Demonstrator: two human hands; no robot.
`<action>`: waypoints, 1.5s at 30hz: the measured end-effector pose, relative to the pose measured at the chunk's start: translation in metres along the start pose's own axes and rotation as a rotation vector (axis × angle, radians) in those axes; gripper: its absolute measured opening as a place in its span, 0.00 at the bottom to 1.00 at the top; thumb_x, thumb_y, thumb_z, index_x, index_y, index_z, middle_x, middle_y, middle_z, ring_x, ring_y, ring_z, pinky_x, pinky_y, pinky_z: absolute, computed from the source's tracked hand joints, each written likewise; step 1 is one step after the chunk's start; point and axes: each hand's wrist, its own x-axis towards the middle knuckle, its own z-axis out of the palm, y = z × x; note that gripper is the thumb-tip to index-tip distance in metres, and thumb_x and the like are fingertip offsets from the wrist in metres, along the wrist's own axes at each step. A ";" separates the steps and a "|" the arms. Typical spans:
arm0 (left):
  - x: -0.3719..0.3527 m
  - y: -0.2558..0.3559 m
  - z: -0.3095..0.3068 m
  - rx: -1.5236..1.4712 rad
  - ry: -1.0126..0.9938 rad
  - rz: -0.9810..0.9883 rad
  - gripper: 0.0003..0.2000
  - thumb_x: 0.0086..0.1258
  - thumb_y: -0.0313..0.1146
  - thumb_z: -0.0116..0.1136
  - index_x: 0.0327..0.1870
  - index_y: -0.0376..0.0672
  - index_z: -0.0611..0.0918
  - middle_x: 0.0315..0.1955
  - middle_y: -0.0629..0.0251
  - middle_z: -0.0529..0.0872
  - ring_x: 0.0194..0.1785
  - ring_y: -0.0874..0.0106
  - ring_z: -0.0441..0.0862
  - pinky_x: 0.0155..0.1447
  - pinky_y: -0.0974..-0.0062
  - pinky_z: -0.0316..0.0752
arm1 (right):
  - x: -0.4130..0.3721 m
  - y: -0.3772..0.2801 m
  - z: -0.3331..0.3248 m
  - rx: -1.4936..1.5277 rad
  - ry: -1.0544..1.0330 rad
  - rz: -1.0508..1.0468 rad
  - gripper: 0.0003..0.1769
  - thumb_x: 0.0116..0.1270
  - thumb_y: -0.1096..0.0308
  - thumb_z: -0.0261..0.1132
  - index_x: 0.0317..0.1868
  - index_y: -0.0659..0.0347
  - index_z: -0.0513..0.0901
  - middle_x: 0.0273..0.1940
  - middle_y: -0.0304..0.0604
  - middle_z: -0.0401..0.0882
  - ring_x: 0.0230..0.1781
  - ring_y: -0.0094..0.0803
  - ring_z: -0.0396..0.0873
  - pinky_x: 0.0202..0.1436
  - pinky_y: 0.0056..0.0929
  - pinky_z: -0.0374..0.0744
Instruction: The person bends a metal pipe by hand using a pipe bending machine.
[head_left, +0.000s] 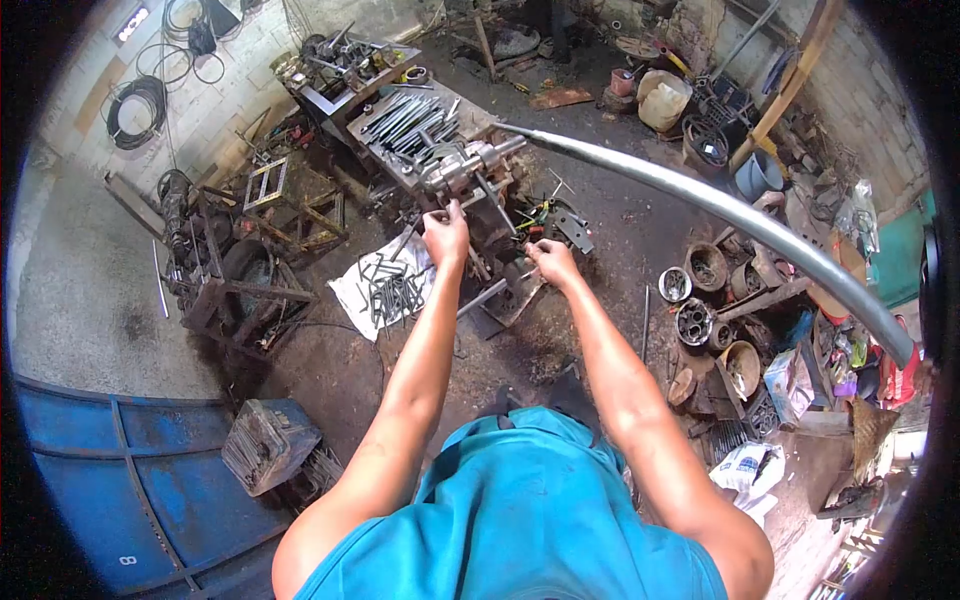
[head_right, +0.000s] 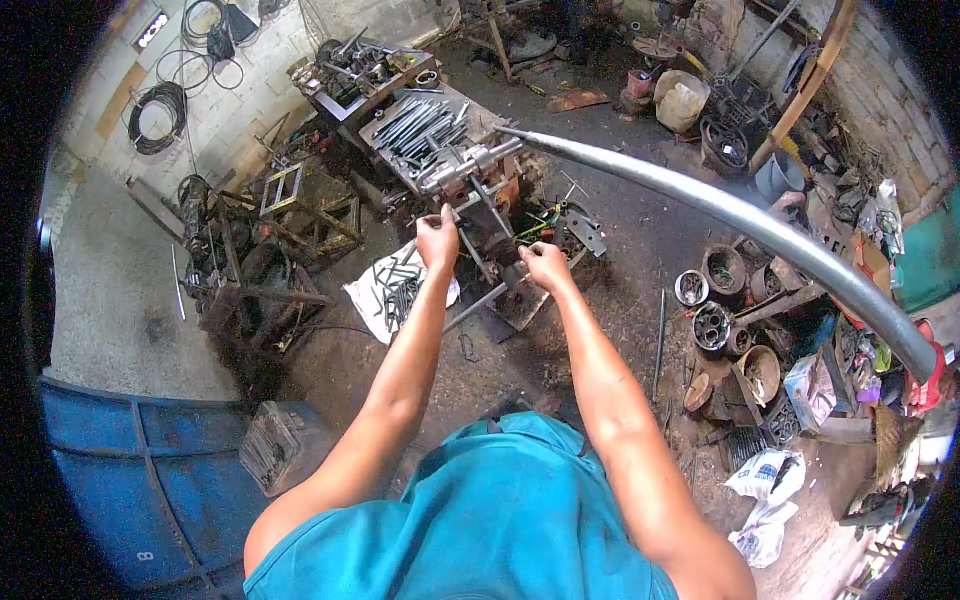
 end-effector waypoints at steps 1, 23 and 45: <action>0.016 -0.010 0.014 0.049 -0.033 -0.074 0.21 0.63 0.47 0.64 0.36 0.32 0.78 0.30 0.51 0.86 0.30 0.63 0.84 0.38 0.67 0.77 | -0.011 -0.018 -0.001 0.031 -0.003 0.045 0.15 0.71 0.57 0.61 0.40 0.63 0.82 0.32 0.40 0.85 0.21 0.23 0.77 0.23 0.25 0.74; -0.045 -0.013 0.042 -0.168 -0.321 -0.233 0.13 0.59 0.38 0.66 0.39 0.37 0.87 0.31 0.56 0.89 0.36 0.68 0.86 0.45 0.71 0.77 | 0.032 -0.008 -0.021 -0.010 -0.127 0.060 0.16 0.70 0.59 0.61 0.37 0.67 0.82 0.30 0.41 0.83 0.28 0.26 0.82 0.27 0.27 0.79; -0.051 -0.022 0.066 -0.231 -0.256 -0.186 0.13 0.59 0.36 0.66 0.39 0.36 0.87 0.30 0.57 0.89 0.34 0.72 0.85 0.43 0.73 0.77 | 0.048 -0.004 -0.011 -0.022 -0.219 0.064 0.13 0.72 0.63 0.58 0.42 0.66 0.81 0.34 0.40 0.83 0.33 0.26 0.81 0.27 0.27 0.78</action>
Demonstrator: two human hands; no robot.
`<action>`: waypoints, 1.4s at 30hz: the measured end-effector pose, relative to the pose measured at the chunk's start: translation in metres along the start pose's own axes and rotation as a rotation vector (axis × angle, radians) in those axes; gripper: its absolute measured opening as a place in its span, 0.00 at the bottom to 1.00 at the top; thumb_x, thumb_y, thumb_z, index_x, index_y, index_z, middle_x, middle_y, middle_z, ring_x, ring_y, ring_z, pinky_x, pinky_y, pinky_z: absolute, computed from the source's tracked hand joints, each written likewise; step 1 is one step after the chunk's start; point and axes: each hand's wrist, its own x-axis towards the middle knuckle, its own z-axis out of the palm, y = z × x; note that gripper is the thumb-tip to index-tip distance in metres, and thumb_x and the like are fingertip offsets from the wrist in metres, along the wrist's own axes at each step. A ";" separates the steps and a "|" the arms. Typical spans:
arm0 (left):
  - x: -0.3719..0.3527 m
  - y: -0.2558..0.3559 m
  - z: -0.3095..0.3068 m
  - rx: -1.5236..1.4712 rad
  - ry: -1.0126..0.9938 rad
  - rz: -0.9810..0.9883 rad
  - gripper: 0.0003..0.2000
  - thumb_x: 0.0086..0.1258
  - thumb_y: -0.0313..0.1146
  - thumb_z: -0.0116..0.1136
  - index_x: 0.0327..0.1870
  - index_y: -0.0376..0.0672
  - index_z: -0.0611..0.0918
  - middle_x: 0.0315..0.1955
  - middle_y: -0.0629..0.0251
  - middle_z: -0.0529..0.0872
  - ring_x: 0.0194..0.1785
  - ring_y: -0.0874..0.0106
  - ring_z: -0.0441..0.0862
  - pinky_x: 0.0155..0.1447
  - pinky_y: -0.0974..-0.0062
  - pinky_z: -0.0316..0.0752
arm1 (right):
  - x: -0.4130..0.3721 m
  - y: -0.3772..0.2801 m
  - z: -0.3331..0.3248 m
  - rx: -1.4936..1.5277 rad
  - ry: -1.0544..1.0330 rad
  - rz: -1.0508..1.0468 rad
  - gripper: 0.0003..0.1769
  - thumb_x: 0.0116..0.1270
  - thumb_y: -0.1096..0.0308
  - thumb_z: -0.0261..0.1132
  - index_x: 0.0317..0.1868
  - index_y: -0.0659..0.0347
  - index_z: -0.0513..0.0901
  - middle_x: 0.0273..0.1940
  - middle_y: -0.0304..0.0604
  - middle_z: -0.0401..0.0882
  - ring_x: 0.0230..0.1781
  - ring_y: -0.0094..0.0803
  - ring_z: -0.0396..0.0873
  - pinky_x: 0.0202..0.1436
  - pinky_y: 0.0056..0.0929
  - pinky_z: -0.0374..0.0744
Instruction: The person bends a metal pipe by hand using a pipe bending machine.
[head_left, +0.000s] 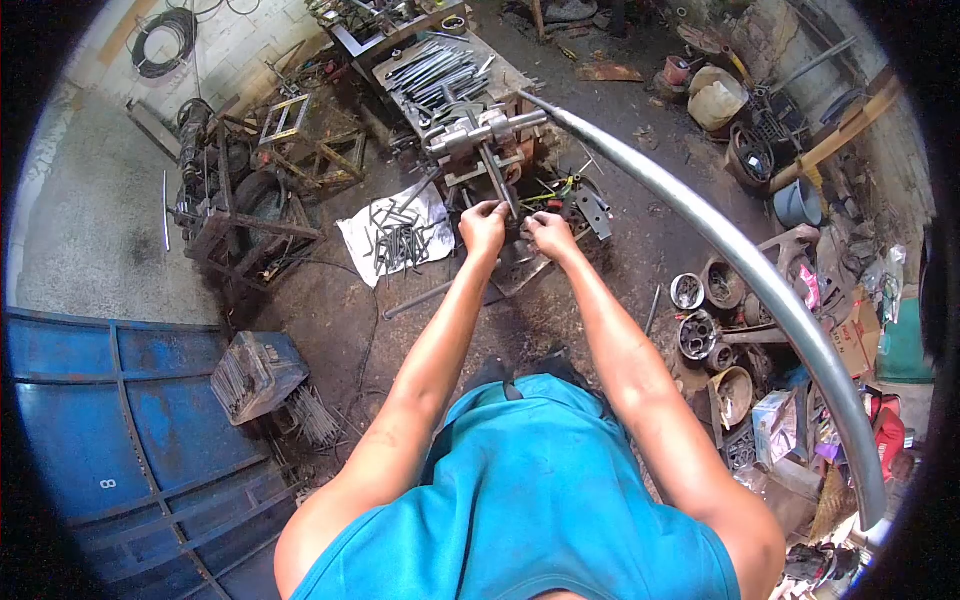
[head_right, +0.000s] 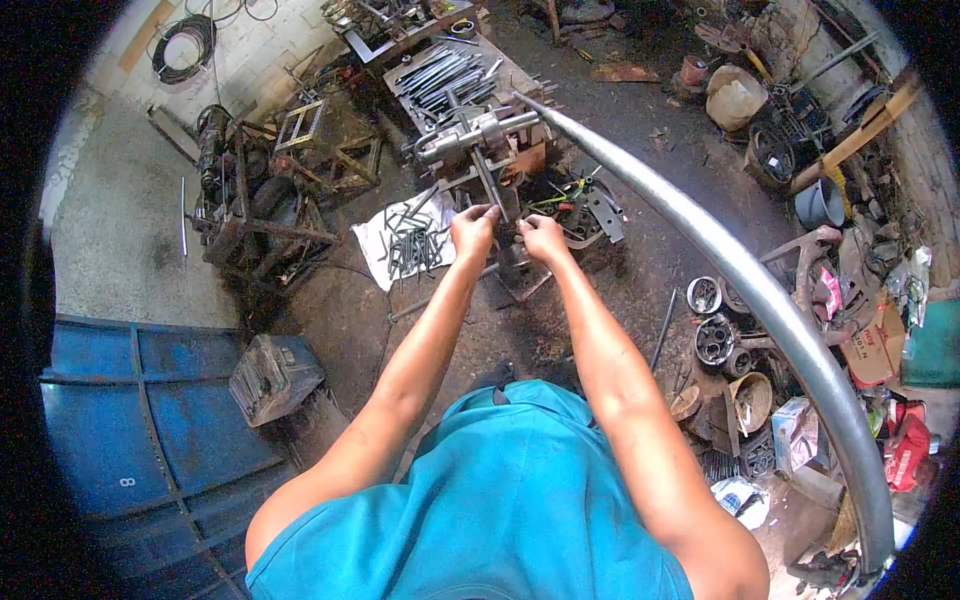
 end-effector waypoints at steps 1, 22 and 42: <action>-0.001 0.002 0.000 0.004 0.001 -0.027 0.13 0.59 0.36 0.66 0.39 0.37 0.87 0.30 0.57 0.89 0.35 0.72 0.85 0.43 0.73 0.77 | 0.001 0.001 0.002 0.006 -0.003 -0.006 0.13 0.72 0.63 0.58 0.43 0.66 0.81 0.34 0.40 0.83 0.33 0.26 0.81 0.28 0.27 0.79; -0.036 0.027 -0.050 -0.078 0.062 0.011 0.11 0.67 0.35 0.62 0.38 0.34 0.85 0.27 0.64 0.86 0.31 0.78 0.78 0.38 0.78 0.73 | 0.010 0.031 0.004 -0.067 0.091 -0.053 0.15 0.68 0.60 0.62 0.39 0.66 0.83 0.29 0.44 0.84 0.25 0.29 0.81 0.26 0.31 0.78; 0.041 0.048 -0.070 0.308 0.169 0.197 0.12 0.60 0.35 0.65 0.42 0.39 0.82 0.35 0.45 0.86 0.41 0.51 0.85 0.46 0.60 0.76 | -0.060 0.020 -0.009 0.101 0.118 0.021 0.11 0.72 0.65 0.57 0.40 0.64 0.81 0.33 0.40 0.84 0.24 0.25 0.80 0.23 0.25 0.75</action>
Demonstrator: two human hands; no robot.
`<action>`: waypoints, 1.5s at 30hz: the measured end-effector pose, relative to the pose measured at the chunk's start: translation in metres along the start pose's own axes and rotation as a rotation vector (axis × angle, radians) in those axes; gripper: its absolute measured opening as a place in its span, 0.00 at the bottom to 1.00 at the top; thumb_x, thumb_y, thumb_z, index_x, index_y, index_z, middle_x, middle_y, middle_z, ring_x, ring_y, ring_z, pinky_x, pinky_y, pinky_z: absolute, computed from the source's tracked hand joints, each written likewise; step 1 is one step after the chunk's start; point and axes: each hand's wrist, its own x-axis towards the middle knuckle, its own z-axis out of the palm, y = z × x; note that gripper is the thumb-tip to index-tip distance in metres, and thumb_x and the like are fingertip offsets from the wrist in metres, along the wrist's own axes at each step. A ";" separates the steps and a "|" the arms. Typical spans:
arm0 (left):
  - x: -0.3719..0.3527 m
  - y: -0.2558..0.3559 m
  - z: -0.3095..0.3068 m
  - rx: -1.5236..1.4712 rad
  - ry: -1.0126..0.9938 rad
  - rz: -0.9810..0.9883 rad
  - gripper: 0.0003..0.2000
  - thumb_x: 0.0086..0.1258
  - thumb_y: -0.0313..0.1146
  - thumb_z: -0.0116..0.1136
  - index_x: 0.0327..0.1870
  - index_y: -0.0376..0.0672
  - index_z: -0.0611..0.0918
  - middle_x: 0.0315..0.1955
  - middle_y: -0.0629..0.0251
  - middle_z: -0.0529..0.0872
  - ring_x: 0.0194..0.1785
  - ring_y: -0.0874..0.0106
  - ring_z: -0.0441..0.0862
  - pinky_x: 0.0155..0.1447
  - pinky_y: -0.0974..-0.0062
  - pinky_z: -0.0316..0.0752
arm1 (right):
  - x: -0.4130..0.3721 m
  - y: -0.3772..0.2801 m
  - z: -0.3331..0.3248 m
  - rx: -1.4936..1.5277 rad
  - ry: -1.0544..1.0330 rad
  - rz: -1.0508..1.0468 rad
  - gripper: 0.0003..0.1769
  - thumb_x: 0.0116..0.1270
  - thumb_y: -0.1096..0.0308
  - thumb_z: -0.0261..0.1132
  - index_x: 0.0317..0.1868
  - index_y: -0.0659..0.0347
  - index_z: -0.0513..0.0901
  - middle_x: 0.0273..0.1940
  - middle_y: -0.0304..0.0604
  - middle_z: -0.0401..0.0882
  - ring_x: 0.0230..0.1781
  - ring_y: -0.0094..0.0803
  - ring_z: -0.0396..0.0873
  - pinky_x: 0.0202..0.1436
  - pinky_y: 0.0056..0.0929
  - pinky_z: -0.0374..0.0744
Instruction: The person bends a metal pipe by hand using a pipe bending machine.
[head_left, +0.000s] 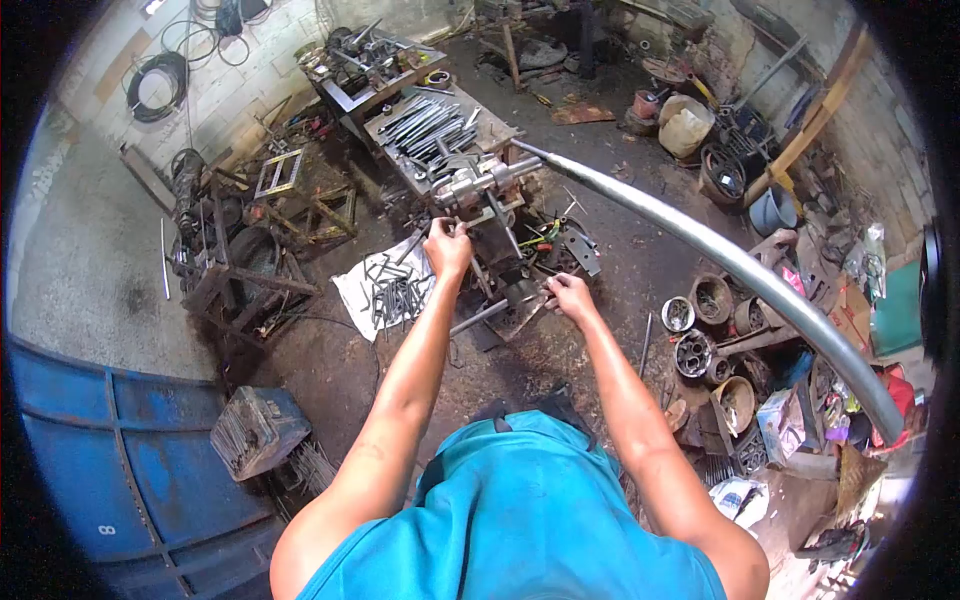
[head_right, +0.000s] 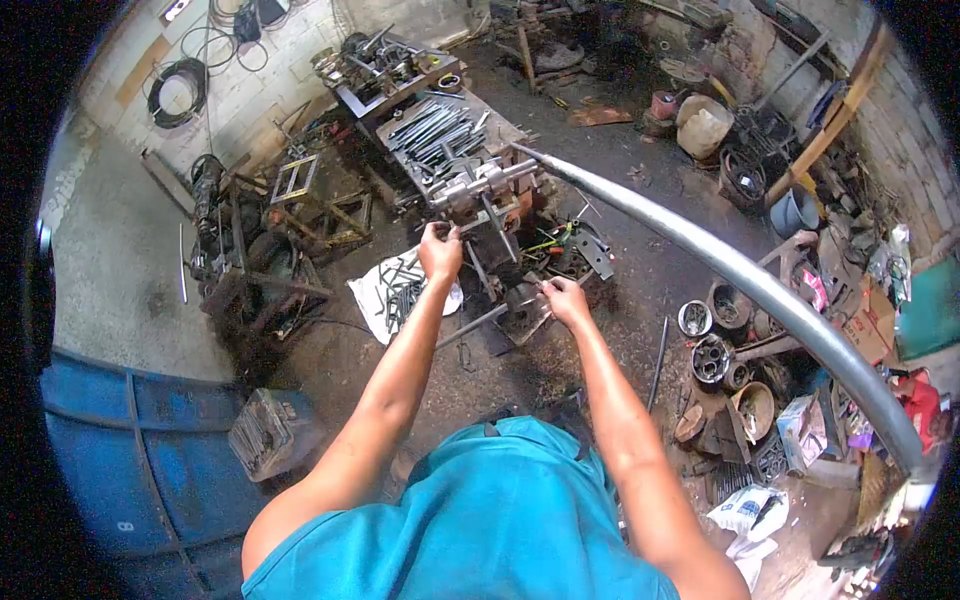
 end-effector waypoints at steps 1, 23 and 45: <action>0.002 -0.003 0.001 -0.036 0.008 0.047 0.14 0.60 0.37 0.66 0.42 0.39 0.82 0.35 0.44 0.86 0.42 0.50 0.85 0.46 0.60 0.77 | -0.003 -0.002 -0.001 0.004 0.013 0.002 0.11 0.72 0.65 0.57 0.40 0.64 0.81 0.33 0.40 0.84 0.24 0.25 0.80 0.23 0.25 0.75; -0.113 0.181 0.046 -0.808 -0.794 -0.323 0.22 0.69 0.43 0.54 0.56 0.36 0.72 0.43 0.53 0.82 0.39 0.58 0.83 0.42 0.59 0.82 | -0.330 -0.308 -0.130 -1.551 0.823 -0.671 0.20 0.61 0.57 0.67 0.48 0.63 0.80 0.42 0.50 0.82 0.47 0.45 0.79 0.53 0.46 0.71; -0.123 0.250 0.132 -1.638 -0.565 -0.829 0.06 0.64 0.27 0.49 0.27 0.41 0.67 0.17 0.66 0.70 0.20 0.70 0.70 0.27 0.71 0.74 | -0.356 -0.274 -0.207 -1.747 0.399 -0.505 0.09 0.55 0.70 0.60 0.35 0.64 0.83 0.35 0.52 0.84 0.38 0.43 0.85 0.45 0.37 0.82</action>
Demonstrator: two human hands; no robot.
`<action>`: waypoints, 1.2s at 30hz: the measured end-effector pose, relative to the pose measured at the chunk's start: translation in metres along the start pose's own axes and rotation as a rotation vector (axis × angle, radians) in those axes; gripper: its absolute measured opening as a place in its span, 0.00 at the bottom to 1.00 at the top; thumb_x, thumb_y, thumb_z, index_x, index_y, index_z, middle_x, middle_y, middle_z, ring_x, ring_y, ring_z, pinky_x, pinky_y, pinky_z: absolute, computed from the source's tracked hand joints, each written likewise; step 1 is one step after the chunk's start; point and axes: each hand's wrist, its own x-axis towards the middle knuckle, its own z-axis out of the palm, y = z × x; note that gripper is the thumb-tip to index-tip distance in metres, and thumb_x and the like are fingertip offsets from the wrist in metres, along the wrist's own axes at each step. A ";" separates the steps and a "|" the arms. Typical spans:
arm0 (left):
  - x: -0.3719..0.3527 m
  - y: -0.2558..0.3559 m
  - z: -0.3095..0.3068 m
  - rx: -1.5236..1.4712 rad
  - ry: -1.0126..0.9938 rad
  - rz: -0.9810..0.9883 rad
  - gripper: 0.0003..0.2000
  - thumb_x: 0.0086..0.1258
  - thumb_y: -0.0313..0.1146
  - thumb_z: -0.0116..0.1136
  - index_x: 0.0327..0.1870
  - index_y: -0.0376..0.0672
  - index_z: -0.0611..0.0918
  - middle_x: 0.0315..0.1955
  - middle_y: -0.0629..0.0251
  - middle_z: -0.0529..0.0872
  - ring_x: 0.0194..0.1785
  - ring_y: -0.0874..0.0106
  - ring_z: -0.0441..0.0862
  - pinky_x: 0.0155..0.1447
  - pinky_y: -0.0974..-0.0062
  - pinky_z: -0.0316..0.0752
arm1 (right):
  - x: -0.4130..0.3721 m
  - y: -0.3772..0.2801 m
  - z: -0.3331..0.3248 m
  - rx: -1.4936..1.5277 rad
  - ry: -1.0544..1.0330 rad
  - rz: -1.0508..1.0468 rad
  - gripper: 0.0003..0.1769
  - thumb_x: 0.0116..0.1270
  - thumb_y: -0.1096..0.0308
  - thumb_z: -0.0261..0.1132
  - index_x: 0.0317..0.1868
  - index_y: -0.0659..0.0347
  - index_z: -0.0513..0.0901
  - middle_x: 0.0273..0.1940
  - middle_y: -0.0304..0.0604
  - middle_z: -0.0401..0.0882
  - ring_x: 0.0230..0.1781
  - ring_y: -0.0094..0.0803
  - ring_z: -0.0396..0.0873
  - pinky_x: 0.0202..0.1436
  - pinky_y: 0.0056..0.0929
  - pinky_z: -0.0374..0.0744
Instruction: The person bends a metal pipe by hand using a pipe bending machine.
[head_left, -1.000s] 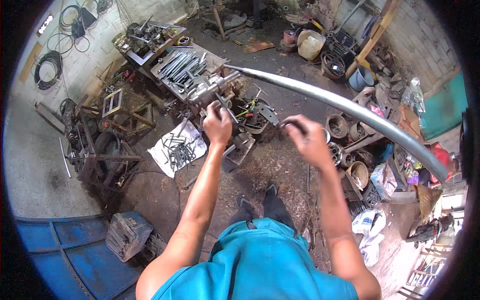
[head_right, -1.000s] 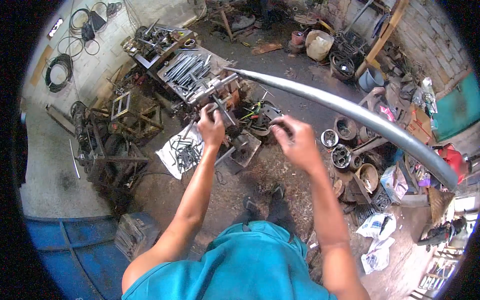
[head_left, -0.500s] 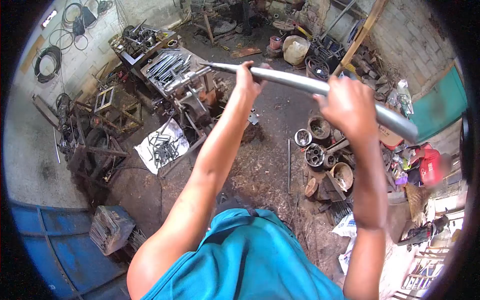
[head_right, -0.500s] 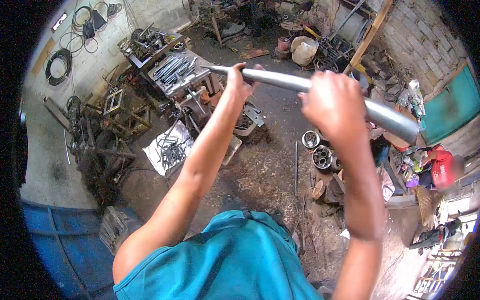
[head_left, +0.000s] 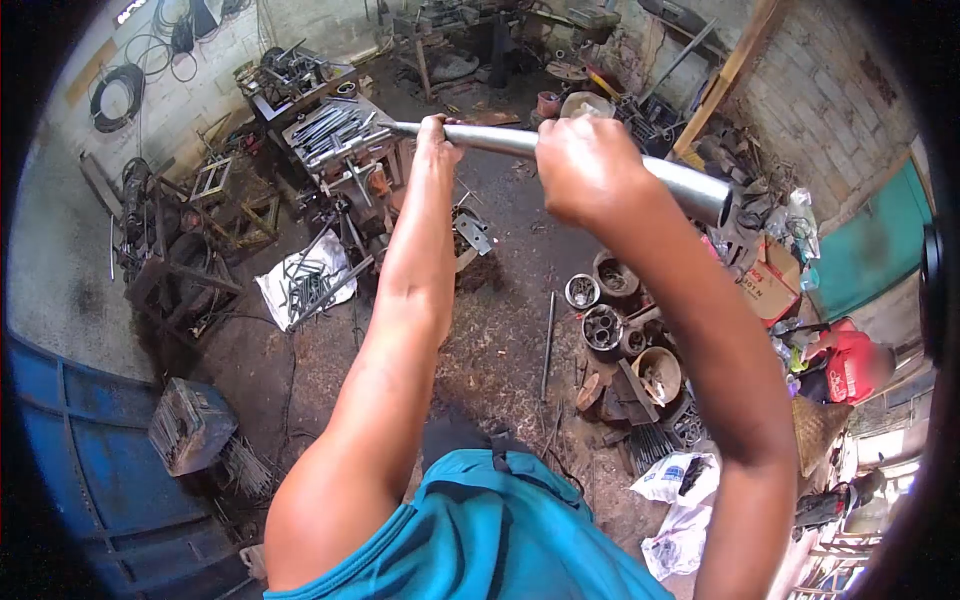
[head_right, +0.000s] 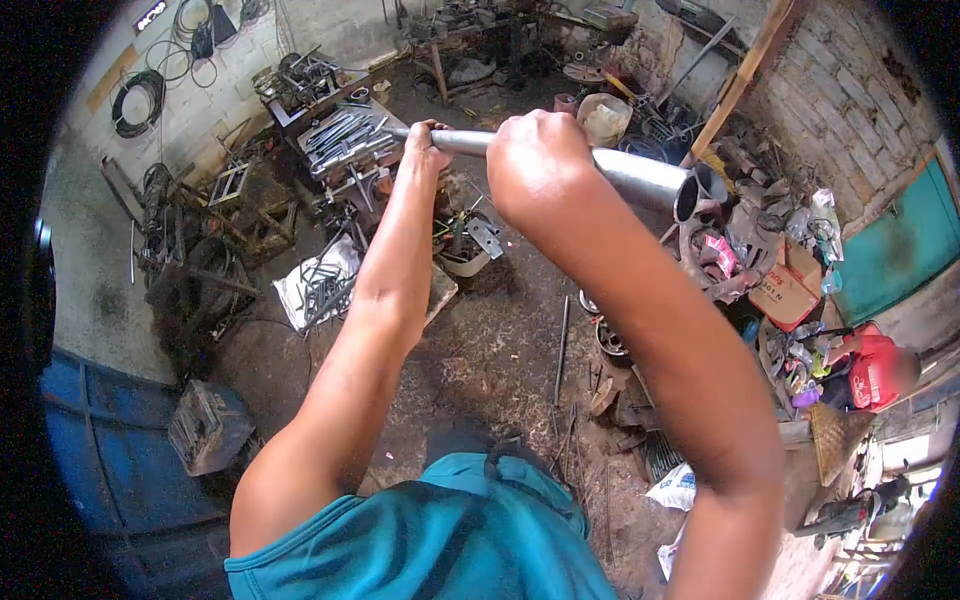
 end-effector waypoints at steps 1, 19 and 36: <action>-0.007 -0.002 0.002 0.038 0.000 0.028 0.06 0.64 0.27 0.49 0.27 0.41 0.67 0.17 0.66 0.70 0.20 0.70 0.71 0.28 0.71 0.74 | -0.009 0.005 -0.004 -0.011 0.050 -0.045 0.09 0.56 0.71 0.60 0.36 0.64 0.82 0.35 0.52 0.84 0.38 0.44 0.84 0.46 0.37 0.82; -0.005 -0.007 -0.007 -0.148 -0.142 -0.070 0.05 0.59 0.24 0.50 0.23 0.42 0.71 0.18 0.66 0.76 0.21 0.70 0.74 0.31 0.71 0.77 | -0.043 0.093 0.021 1.767 0.228 -0.791 0.18 0.49 0.54 0.64 0.26 0.64 0.81 0.30 0.49 0.82 0.44 0.48 0.79 0.63 0.52 0.66; -0.039 -0.039 -0.042 -0.126 -0.392 0.163 0.06 0.66 0.27 0.48 0.27 0.40 0.70 0.20 0.65 0.74 0.24 0.70 0.74 0.34 0.68 0.77 | -0.078 0.040 0.106 1.931 0.745 -1.029 0.15 0.60 0.54 0.57 0.22 0.53 0.66 0.19 0.35 0.61 0.28 0.30 0.63 0.45 0.33 0.61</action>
